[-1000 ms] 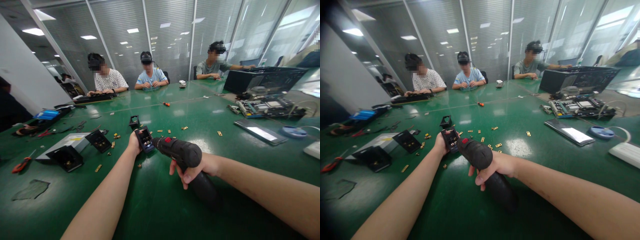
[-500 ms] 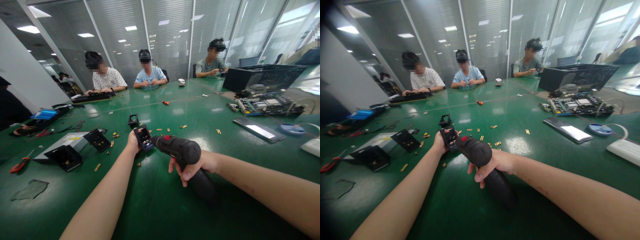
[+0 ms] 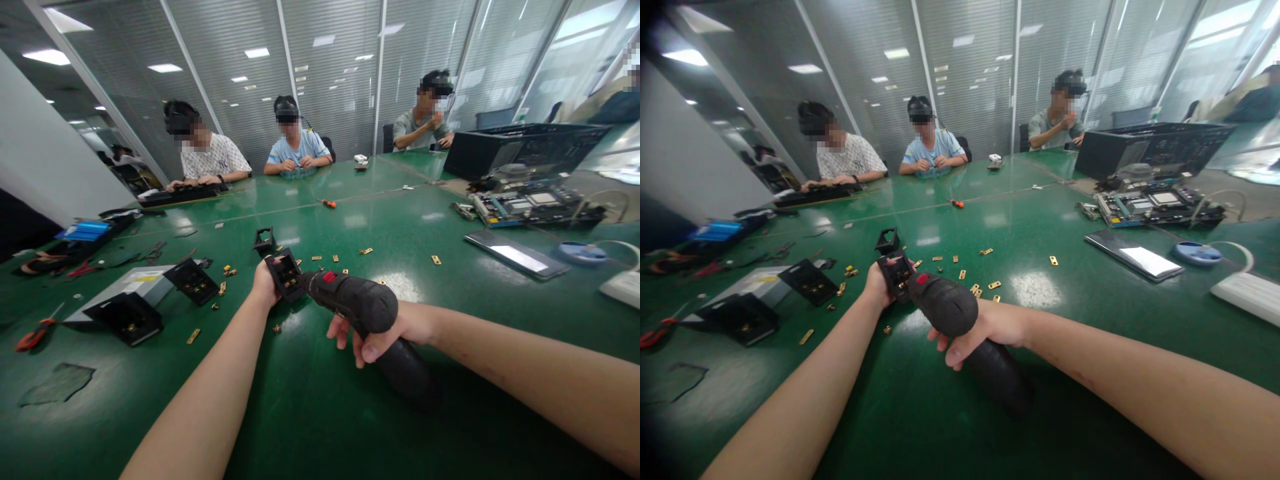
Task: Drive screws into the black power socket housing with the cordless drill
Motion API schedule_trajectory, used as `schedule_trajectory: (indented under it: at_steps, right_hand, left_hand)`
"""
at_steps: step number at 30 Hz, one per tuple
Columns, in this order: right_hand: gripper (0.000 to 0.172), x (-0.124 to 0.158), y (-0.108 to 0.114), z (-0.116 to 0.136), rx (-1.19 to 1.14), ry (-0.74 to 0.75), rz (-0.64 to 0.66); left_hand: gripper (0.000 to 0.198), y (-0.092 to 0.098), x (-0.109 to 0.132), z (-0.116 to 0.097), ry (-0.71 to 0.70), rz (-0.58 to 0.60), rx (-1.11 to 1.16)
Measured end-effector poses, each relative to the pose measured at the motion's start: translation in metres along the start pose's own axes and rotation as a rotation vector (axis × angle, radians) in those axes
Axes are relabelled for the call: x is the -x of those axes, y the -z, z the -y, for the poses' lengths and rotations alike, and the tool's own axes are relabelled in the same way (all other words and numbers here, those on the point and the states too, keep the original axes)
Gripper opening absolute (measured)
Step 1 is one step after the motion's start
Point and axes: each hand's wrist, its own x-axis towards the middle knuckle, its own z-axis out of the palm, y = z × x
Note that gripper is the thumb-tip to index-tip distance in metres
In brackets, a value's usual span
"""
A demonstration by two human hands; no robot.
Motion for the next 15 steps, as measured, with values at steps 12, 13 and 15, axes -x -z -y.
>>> schedule_trajectory:
  at_steps: [12,13,15]
  right_hand:
    - [0.037,0.0032,0.0046,0.0037,-0.021,-0.025,0.016]
    - [0.038,0.0026,0.0047,0.003,-0.023,-0.02,0.018]
    - [0.04,0.0017,0.0044,0.0023,-0.017,-0.017,0.017]
  left_hand:
    - [0.04,-0.003,0.0024,-0.0013,-0.014,0.004,0.033]
    - [0.04,-0.0026,0.0017,-0.0011,-0.016,0.003,0.033]
    - [0.04,-0.0019,0.0002,-0.0006,-0.021,-0.003,0.029]
